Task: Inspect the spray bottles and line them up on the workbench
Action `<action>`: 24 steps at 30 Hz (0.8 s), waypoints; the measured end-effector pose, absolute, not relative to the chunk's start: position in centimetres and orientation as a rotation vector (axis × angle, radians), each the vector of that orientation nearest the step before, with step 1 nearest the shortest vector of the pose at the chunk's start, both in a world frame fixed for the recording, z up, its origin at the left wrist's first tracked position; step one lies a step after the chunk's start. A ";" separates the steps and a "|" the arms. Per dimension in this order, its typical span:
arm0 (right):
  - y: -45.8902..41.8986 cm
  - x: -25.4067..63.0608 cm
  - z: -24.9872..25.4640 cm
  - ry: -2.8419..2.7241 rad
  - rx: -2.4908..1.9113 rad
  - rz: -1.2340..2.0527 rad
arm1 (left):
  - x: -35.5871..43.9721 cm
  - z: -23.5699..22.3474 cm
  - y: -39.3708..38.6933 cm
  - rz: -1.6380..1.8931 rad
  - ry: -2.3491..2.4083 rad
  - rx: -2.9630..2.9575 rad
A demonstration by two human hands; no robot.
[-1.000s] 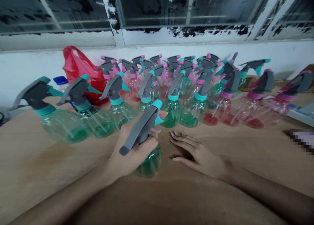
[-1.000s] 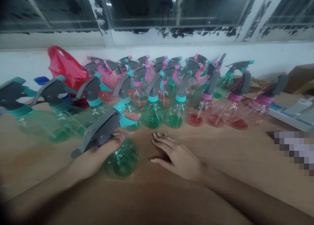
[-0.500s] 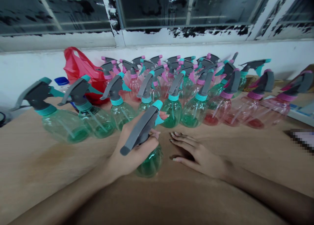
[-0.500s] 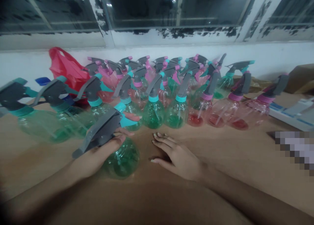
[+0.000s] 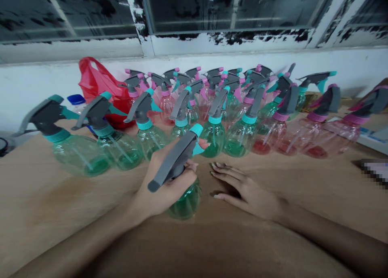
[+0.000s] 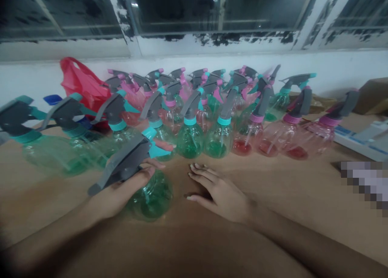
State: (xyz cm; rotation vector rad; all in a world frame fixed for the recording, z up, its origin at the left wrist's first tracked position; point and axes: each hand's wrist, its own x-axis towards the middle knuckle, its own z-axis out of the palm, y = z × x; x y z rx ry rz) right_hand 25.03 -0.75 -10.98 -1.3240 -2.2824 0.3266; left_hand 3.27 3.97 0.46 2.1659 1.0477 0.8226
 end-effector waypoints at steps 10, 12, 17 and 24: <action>-0.7 25.1 -11.1 -2.294 -1.344 0.319 | 3.0 0.9 4.3 0.789 0.988 2.179; -0.7 25.0 -11.1 -2.302 -1.336 0.323 | 3.0 0.6 4.3 0.792 1.040 2.137; -0.8 25.0 -10.9 -2.315 -1.361 0.314 | 3.3 0.2 4.2 0.812 1.093 2.158; -0.7 25.0 -11.0 -2.307 -1.342 0.329 | 3.3 0.1 4.2 0.793 0.999 2.207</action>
